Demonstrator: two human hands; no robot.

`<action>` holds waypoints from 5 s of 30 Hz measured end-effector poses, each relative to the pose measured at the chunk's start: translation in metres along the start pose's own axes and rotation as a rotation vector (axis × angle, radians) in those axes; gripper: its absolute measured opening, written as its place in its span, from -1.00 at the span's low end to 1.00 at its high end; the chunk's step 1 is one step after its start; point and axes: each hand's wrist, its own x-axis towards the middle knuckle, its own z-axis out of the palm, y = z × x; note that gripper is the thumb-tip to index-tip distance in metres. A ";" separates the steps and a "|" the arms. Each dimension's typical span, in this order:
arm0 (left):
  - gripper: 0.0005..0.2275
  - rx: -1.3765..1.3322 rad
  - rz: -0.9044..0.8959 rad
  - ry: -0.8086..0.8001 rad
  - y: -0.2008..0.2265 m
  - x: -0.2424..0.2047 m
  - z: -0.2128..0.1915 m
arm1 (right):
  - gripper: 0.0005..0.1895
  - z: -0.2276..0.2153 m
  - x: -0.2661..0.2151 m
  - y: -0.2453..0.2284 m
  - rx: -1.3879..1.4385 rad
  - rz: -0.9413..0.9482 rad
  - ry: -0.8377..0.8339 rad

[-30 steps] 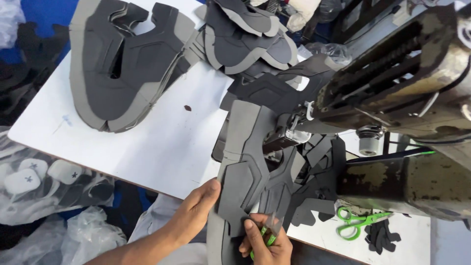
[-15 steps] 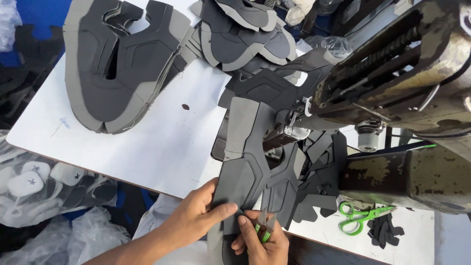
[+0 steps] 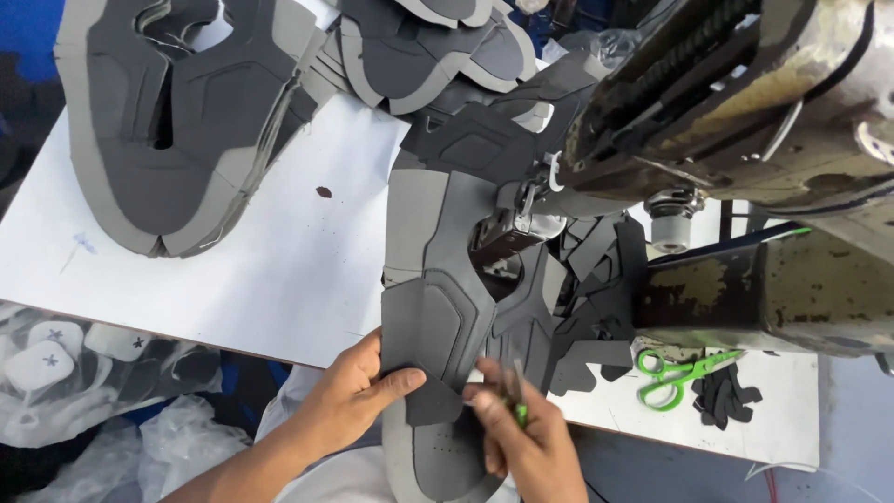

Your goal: The person uses a sewing machine to stitch together gray and black shoe parts. They guide the material under the needle, trim excess thread with scissors, and stack the finished pieces on the table.

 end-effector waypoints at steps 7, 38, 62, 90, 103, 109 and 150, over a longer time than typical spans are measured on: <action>-0.65 0.194 -0.072 0.196 0.019 -0.003 0.012 | -0.41 0.012 0.002 0.009 -0.196 0.017 -0.020; -0.62 -0.124 -0.343 0.020 0.005 0.005 0.016 | -0.52 0.009 0.004 0.021 -0.141 0.003 0.077; -0.66 0.313 -0.256 0.113 0.018 0.011 0.018 | -0.53 -0.051 0.016 0.061 0.273 -0.177 0.215; -0.66 0.379 -0.285 0.096 0.015 0.015 0.016 | -0.54 -0.059 0.015 0.065 0.079 -0.251 0.230; -0.69 0.418 -0.231 0.033 0.021 0.013 0.020 | -0.31 -0.033 0.004 0.002 0.118 -0.046 0.291; -0.69 0.355 -0.195 0.080 0.015 0.011 0.020 | -0.28 -0.054 0.016 0.033 0.079 -0.176 0.262; -0.68 0.347 -0.014 -0.282 0.026 0.005 0.049 | -0.56 -0.051 -0.007 0.069 -0.226 -0.455 0.283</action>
